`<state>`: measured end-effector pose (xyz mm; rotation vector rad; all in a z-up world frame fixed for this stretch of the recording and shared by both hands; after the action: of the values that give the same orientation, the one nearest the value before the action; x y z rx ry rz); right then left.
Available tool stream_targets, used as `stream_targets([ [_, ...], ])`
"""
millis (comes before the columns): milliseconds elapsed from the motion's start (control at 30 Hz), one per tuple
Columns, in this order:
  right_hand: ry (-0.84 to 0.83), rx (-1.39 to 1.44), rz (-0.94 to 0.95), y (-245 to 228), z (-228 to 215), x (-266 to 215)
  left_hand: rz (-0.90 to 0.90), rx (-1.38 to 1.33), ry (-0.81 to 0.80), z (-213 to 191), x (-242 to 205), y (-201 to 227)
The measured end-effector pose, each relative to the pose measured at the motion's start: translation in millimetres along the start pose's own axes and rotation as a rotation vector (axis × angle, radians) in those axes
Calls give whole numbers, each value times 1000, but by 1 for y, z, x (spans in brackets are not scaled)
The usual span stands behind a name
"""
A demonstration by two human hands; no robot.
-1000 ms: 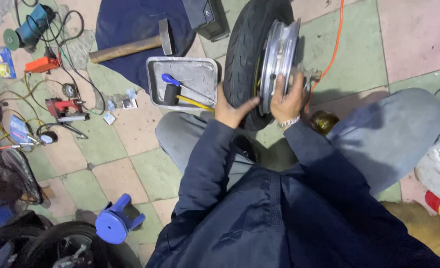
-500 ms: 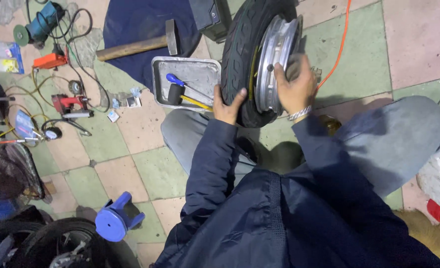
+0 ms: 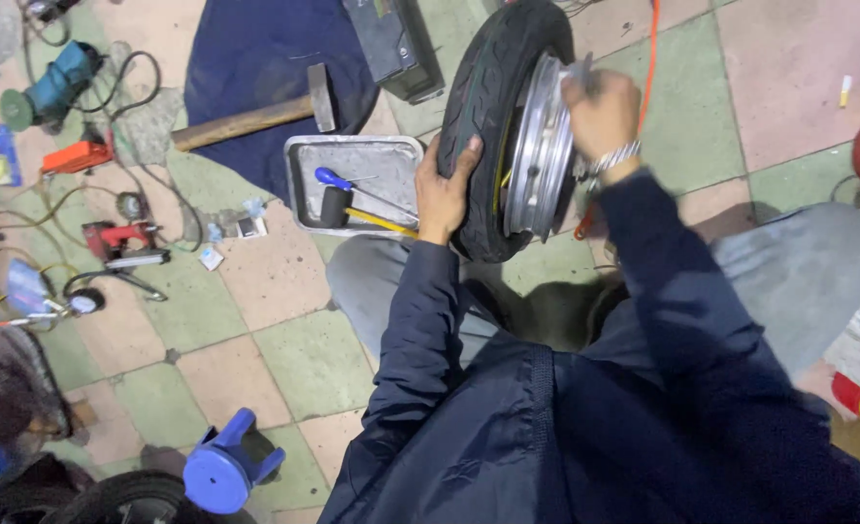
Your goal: Applying grease to a tire bead and mounting the tire onto a motorcycle wheel hub
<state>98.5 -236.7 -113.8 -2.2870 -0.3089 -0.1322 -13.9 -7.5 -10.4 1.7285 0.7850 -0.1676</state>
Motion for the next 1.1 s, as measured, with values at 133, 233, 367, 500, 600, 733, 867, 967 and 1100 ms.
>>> stream_targets([
  [133, 14, -93, 122, -75, -18, -66, -30, -32, 12, 7, 14, 1],
  [233, 170, -22, -240, -110, -39, -91, 10, -97, -14, 14, 7, 11],
  [367, 308, -8, -299, -80, -28, -110, 14, -16, -22, 17, -1, 26],
  [500, 100, -77, -297, -68, -50, -94, -37, 77, -42, 23, -3, 25],
  [600, -11, -122, -143, -43, -58, -51, -24, 67, -65, 29, -7, 29],
  [733, -125, -410, 212, -57, -56, -6, 4, 112, -65, 36, -20, 37],
  [867, -42, -353, 169, -40, -53, -17, 3, 118, -22, 39, -13, 25],
  [967, 100, -149, 18, -56, -63, -47, 63, -25, -30, 32, -2, 6],
  [1100, 280, 111, -46, -97, -73, -84, 60, -60, -1, 11, 8, -1],
])
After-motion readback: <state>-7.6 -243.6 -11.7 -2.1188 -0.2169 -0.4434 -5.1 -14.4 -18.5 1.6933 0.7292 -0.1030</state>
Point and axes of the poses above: each hand's wrist, its own x-axis towards the middle knuckle, its own z-axis out of the palm, y = z × x, the point moved 3 cm from there along x, towards the middle knuckle, and after that the axes turned 15 degrees about -z, right-handed, at the moved point
